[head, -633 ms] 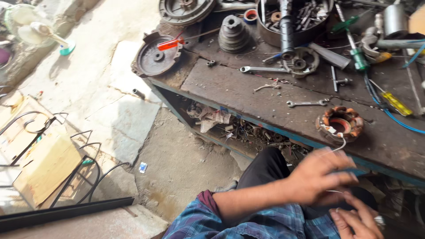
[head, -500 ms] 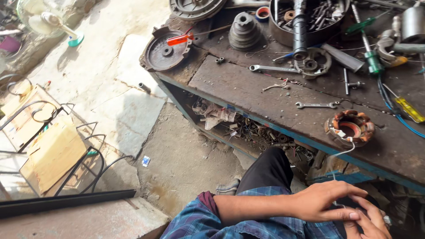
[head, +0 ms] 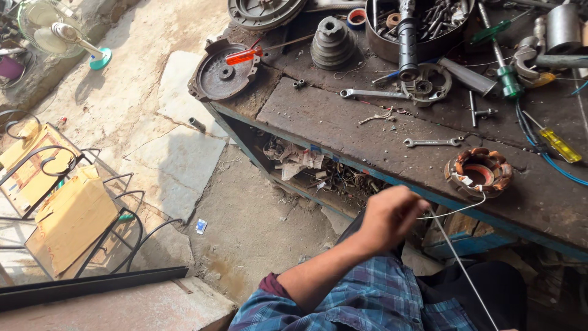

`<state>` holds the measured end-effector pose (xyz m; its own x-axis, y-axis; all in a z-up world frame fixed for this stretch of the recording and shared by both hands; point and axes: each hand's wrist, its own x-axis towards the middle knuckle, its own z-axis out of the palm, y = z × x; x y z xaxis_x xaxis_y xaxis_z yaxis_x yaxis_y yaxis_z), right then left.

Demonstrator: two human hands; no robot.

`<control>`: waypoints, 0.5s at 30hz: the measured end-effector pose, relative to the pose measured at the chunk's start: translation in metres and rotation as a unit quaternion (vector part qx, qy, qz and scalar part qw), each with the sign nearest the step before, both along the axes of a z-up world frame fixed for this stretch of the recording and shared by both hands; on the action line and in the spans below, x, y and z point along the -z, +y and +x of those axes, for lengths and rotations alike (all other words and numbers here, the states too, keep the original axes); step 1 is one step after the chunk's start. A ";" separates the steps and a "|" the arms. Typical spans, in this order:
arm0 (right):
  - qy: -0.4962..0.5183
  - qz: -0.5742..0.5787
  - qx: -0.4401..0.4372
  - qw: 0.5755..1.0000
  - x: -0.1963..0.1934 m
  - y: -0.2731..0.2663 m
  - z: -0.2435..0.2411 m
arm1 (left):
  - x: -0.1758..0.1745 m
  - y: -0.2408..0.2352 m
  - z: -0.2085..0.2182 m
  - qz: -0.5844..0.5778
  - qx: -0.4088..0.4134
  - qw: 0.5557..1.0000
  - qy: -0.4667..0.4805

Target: The person sits on the floor and winds a white insulated wire around a copper motor stator core. They repeatedly thread the wire through slots in the stator and pull it taut to build up the winding.

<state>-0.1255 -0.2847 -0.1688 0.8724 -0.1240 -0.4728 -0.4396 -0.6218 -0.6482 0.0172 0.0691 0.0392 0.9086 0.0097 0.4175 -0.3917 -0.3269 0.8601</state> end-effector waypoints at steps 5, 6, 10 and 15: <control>0.031 -0.011 0.009 0.999 -0.015 -0.012 -0.014 | -0.019 0.053 0.027 0.097 -0.237 0.960 -0.117; 0.033 -0.012 0.012 0.999 -0.015 -0.011 -0.016 | -0.019 0.056 0.024 0.134 -0.256 0.946 -0.144; 0.022 0.001 0.009 1.000 -0.014 -0.002 -0.013 | -0.007 0.023 -0.005 0.146 -0.118 0.968 -0.167; -0.092 0.082 -0.071 0.990 -0.007 0.018 0.011 | 0.029 -0.041 -0.059 -0.095 0.404 0.872 0.259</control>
<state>-0.1144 -0.2664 -0.1620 0.9490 0.0712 -0.3071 -0.2198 -0.5489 -0.8065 -0.0419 0.0285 0.0105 0.7177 -0.6963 0.0089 0.0299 0.0436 0.9986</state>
